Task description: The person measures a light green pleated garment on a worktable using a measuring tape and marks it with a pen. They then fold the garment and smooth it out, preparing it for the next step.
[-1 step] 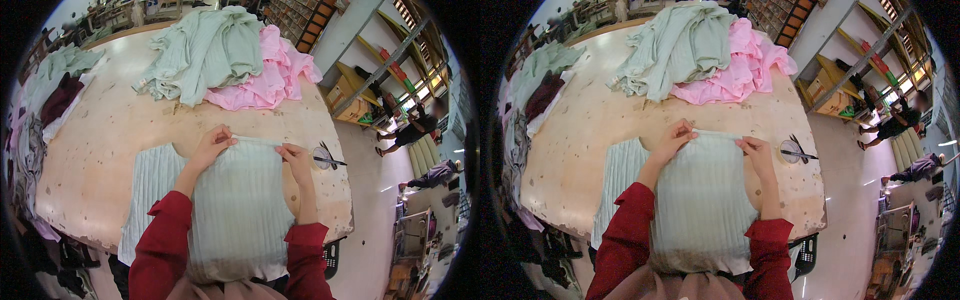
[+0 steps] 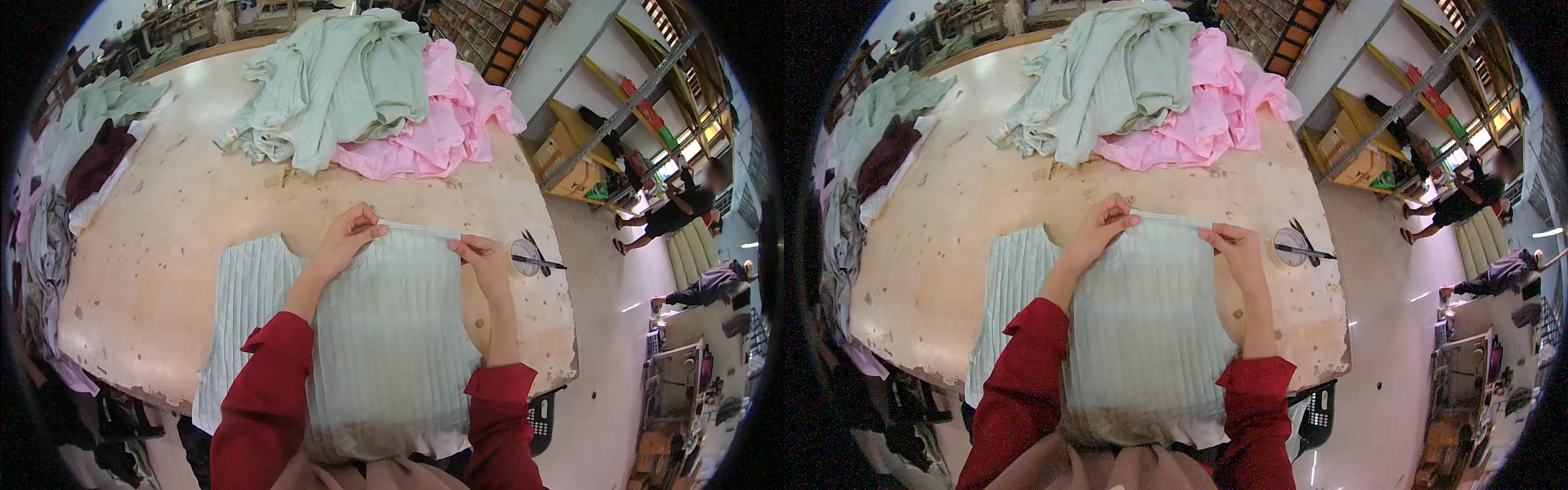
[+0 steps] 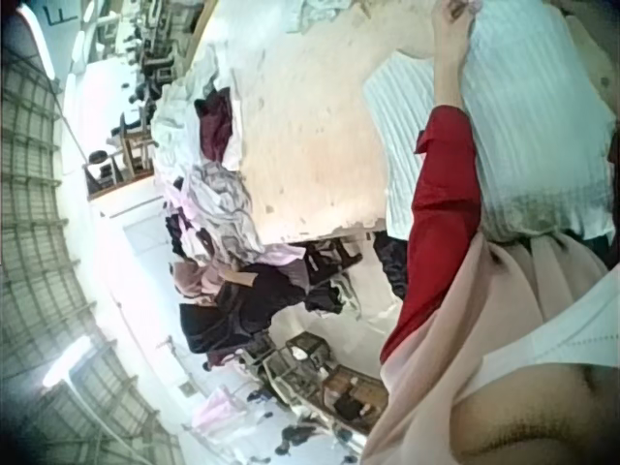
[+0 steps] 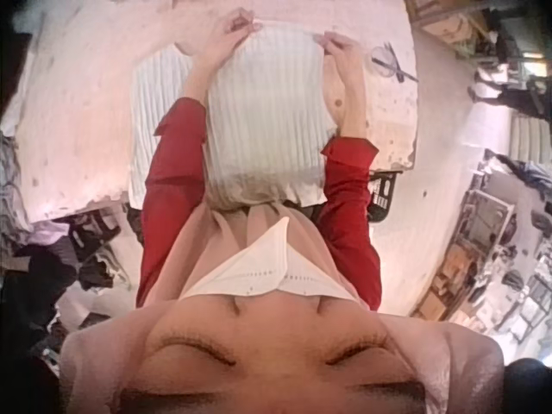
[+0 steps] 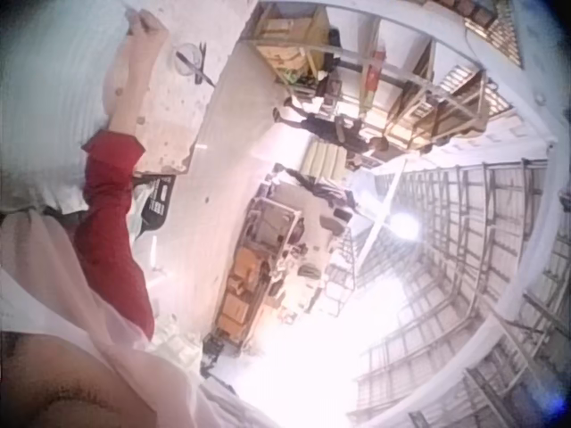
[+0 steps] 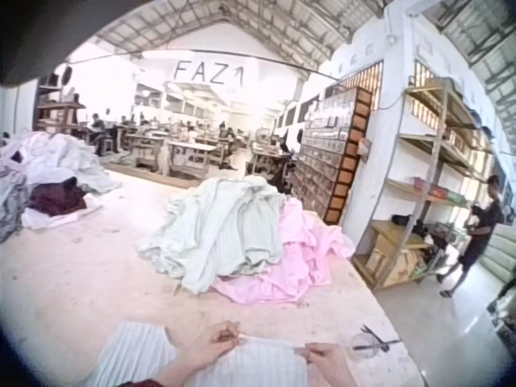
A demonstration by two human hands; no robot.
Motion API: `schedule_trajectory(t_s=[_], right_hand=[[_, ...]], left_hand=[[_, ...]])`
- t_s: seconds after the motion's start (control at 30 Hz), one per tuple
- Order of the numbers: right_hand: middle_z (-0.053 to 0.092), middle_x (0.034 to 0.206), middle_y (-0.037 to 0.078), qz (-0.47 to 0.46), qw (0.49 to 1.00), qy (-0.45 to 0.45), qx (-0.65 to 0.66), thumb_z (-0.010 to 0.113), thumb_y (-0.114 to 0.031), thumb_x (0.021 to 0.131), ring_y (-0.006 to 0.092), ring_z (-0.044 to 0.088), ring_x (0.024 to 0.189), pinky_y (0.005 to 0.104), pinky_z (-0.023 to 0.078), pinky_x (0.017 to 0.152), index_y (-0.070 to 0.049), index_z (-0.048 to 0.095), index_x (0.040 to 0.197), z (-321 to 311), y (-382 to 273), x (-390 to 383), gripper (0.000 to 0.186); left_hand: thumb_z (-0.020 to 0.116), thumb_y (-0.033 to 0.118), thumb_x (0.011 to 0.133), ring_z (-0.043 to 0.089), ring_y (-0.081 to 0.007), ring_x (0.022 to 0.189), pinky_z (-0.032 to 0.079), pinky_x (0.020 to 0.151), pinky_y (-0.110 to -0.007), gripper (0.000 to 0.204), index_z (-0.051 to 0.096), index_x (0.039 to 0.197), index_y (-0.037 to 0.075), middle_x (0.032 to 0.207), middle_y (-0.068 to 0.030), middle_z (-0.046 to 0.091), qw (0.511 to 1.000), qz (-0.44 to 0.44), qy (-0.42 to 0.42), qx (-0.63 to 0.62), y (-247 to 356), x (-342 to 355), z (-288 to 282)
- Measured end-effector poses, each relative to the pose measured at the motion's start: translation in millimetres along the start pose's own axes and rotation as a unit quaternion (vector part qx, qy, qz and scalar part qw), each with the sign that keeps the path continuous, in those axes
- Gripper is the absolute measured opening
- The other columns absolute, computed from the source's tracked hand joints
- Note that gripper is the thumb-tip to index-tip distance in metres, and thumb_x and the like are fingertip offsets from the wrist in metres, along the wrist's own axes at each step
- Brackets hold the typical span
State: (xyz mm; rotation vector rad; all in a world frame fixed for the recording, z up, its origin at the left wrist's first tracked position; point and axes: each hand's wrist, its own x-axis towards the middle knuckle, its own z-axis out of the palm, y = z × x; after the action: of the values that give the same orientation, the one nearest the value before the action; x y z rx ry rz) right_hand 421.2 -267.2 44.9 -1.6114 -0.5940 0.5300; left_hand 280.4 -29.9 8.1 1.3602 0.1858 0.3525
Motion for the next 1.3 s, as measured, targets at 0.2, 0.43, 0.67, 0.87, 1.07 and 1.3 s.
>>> schedule_trajectory(t_s=[0.2,0.43,0.67,0.87,1.07,1.3], right_hand=[[0.066,0.087,0.002,-0.041,0.991,-0.013,-0.126,0.073,-0.005,0.083,0.0086,0.06,0.08,0.0225,0.048,0.074,0.0,0.069,0.1,2.1,-1.0,7.3,0.018],[0.066,0.102,0.004,-0.019,0.999,0.008,0.045,0.071,0.0,0.083,0.0096,0.06,0.092,0.0233,0.048,0.084,0.0,0.068,0.107,16.7,0.8,8.9,0.024],[0.07,0.091,0.004,-0.074,0.995,0.068,0.02,0.072,0.003,0.08,0.0096,0.063,0.08,0.022,0.049,0.075,0.001,0.073,0.097,10.6,4.7,11.0,0.016],[0.068,0.093,0.003,0.012,0.954,0.195,-0.227,0.066,-0.013,0.089,0.0099,0.061,0.085,0.0244,0.047,0.074,0.001,0.071,0.097,-2.5,-0.6,15.1,0.017],[0.066,0.093,0.003,0.023,0.969,-0.132,-0.207,0.058,-0.022,0.095,0.0102,0.058,0.088,0.0269,0.045,0.079,0.0,0.067,0.106,-64.9,-36.3,-32.0,0.026],[0.06,0.078,0.002,0.113,0.942,-0.218,-0.23,0.054,-0.026,0.098,0.0102,0.053,0.077,0.0266,0.046,0.072,0.006,0.064,0.096,-52.6,-3.9,-119.7,0.033]], left_hand=[[0.071,0.0,0.085,0.053,-0.0037,0.075,0.042,0.067,-0.019,0.02,0.053,0.084,0.009,0.081,0.0035,0.061,1.0,0.03,0.003,-0.004,3.6,3.0,2.1],[0.073,0.003,0.083,0.057,-0.0036,0.078,0.043,0.068,-0.019,0.022,0.063,0.102,0.002,0.083,0.001,0.065,0.999,0.002,0.034,-0.003,12.9,-1.3,6.4],[0.071,0.011,0.086,0.054,-0.0034,0.072,0.039,0.062,-0.02,0.015,0.068,0.099,0.003,0.082,0.0022,0.066,0.993,-0.039,0.057,0.097,13.2,6.2,6.3],[0.069,0.022,0.085,0.059,-0.022,0.09,0.046,0.076,-0.04,0.019,0.064,0.102,0.013,0.096,-0.0067,0.065,0.753,0.129,0.105,0.637,-6.2,7.2,15.2],[0.062,0.023,0.089,0.056,-0.0323,0.1,0.043,0.089,-0.047,0.018,0.061,0.102,0.01,0.108,-0.0088,0.061,0.71,0.086,0.111,0.69,-10.4,11.6,25.7],[0.063,0.027,0.088,0.05,-0.0316,0.113,0.03,0.102,-0.05,0.024,0.063,0.107,0.011,0.11,-0.0112,0.062,0.779,0.166,0.02,0.605,-29.4,27.3,83.0]])
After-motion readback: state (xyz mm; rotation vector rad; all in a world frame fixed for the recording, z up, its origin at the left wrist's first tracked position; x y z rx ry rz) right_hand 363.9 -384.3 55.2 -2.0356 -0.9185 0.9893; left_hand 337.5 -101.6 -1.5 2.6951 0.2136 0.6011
